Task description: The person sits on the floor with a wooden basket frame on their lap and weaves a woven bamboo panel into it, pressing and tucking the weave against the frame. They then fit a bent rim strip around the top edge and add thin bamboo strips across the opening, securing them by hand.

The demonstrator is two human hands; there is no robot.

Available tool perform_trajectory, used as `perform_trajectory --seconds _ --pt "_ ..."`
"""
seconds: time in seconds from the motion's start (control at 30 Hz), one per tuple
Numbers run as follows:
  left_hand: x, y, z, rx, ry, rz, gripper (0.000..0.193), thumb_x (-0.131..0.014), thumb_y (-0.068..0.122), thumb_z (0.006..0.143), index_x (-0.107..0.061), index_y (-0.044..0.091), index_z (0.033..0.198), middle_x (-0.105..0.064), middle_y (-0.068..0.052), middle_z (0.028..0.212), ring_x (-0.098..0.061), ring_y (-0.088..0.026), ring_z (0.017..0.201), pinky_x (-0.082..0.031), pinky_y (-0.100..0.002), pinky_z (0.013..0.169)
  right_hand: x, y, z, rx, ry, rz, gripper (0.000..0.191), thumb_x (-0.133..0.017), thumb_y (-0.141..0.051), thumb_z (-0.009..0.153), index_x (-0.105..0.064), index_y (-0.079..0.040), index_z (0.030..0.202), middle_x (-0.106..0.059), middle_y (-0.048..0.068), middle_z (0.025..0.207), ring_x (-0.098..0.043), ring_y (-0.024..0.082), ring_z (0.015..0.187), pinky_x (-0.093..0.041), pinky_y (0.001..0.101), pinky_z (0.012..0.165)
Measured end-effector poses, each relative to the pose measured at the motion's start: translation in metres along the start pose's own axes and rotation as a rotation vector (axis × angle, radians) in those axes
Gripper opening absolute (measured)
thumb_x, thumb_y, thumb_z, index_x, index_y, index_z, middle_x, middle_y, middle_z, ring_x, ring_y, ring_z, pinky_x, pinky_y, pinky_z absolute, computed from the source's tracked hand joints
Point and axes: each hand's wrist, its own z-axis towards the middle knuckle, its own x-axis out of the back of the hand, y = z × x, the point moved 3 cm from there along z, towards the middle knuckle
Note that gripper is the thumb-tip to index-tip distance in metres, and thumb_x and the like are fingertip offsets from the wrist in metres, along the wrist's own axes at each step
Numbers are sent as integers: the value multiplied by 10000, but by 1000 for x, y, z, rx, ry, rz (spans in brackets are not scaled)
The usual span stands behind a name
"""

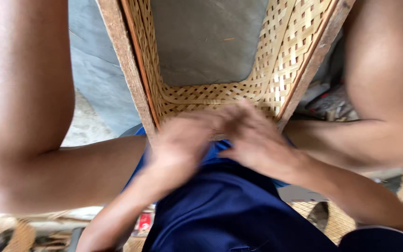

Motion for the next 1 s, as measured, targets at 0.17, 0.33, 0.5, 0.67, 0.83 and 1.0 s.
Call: perform_trajectory --seconds 0.17,0.33,0.5,0.67,0.83,1.0 --pt "76 -38 -30 383 468 176 361 -573 -98 1080 -530 -4 1426 -643 -140 1422 -645 -228 1319 -540 -336 1100 -58 -26 51 64 71 39 985 -787 -499 688 -475 181 1330 -537 343 1365 -536 430 1284 -384 498 1117" --pt "24 -47 0 167 353 249 903 -782 -59 852 -188 -76 1532 -393 -434 1459 -429 -502 1354 -376 -487 1150 -99 -30 62 67 223 -5 571 -670 -118 857 -568 139 1356 -661 286 1274 -690 336 1110 -444 463 1136" --pt "4 -65 7 505 472 60 658 -678 56 1035 -327 -9 1588 -755 -226 1188 -788 -250 1012 -634 -365 854 -94 -32 60 87 329 -90 507 -607 -86 802 -618 126 1262 -714 279 1165 -739 338 1039 -511 412 1044" --pt "11 -64 8 525 427 96 656 -674 75 990 -358 -3 1560 -769 -208 1011 -777 -257 823 -613 -370 718 -80 -30 67 122 394 -109 529 -601 -123 776 -624 129 1241 -725 291 1109 -757 316 894 -575 413 944" --pt "30 -48 16 455 331 132 691 -644 83 1010 -300 -6 1602 -763 -222 1096 -789 -270 932 -634 -360 772 -89 -14 69 4 -334 250 557 -606 -478 977 -662 69 1068 -682 148 724 -700 275 671 -606 415 674" --pt "42 -42 21 483 187 240 709 -650 97 995 -283 -33 1586 -755 -238 1097 -768 -331 997 -609 -406 804 -58 9 86 -148 215 667 488 -525 -366 1028 -602 9 1332 -684 139 624 -677 258 509 -554 400 468"
